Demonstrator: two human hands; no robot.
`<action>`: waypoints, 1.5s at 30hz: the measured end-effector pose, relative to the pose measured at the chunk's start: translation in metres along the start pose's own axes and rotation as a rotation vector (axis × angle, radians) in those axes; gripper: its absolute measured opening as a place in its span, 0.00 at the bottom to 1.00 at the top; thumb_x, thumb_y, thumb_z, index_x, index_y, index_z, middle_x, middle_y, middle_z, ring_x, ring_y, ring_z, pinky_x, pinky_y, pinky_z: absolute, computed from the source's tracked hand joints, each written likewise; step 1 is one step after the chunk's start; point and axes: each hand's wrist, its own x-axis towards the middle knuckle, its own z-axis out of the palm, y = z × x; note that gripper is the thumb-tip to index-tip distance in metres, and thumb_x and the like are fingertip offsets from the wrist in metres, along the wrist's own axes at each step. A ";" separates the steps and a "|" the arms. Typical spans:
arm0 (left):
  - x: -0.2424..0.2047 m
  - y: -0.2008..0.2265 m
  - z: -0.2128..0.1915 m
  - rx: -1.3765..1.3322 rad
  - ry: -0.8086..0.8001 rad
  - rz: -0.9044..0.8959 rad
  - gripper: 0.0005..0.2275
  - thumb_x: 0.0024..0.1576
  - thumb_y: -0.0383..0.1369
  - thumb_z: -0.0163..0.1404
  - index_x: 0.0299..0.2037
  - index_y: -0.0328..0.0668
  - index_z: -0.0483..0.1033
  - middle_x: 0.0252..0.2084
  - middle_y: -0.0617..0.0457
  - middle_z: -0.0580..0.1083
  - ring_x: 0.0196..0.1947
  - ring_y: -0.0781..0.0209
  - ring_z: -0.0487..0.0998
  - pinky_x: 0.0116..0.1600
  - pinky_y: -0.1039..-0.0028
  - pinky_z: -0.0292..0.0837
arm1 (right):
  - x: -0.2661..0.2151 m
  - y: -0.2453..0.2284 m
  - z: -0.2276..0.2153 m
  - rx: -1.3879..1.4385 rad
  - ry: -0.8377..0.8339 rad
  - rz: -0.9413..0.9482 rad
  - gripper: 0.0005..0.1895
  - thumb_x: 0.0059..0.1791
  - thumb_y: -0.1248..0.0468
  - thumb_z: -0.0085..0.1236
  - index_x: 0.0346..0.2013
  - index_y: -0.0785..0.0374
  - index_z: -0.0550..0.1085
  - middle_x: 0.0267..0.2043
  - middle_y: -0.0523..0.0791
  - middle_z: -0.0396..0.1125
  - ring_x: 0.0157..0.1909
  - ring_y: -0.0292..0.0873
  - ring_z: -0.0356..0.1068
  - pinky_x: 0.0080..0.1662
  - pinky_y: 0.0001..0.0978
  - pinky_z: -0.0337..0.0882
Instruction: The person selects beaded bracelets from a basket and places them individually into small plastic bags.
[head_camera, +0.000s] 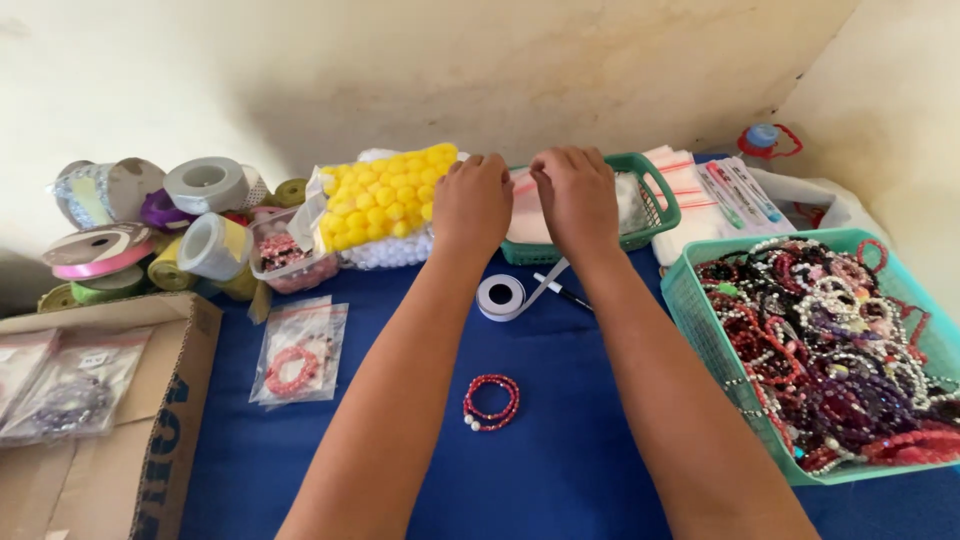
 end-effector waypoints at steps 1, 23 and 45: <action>-0.003 0.002 -0.008 0.002 0.003 -0.001 0.05 0.52 0.35 0.56 0.34 0.44 0.80 0.38 0.47 0.80 0.41 0.43 0.80 0.45 0.56 0.72 | 0.002 -0.004 -0.005 0.002 0.001 -0.003 0.04 0.50 0.66 0.63 0.38 0.60 0.76 0.40 0.45 0.72 0.47 0.53 0.68 0.50 0.46 0.67; -0.208 0.029 -0.113 -0.797 0.040 -0.469 0.02 0.54 0.25 0.60 0.34 0.34 0.81 0.35 0.52 0.77 0.31 0.68 0.78 0.36 0.78 0.74 | -0.143 -0.139 -0.069 1.013 -0.424 0.690 0.09 0.51 0.63 0.62 0.39 0.67 0.76 0.34 0.41 0.74 0.34 0.29 0.71 0.37 0.21 0.70; -0.228 0.015 -0.092 -1.008 -0.129 -0.532 0.04 0.53 0.24 0.62 0.32 0.33 0.81 0.34 0.54 0.77 0.33 0.70 0.77 0.37 0.80 0.72 | -0.153 -0.135 -0.067 1.242 -0.486 0.699 0.15 0.54 0.64 0.55 0.50 0.73 0.76 0.50 0.47 0.76 0.46 0.32 0.73 0.47 0.24 0.74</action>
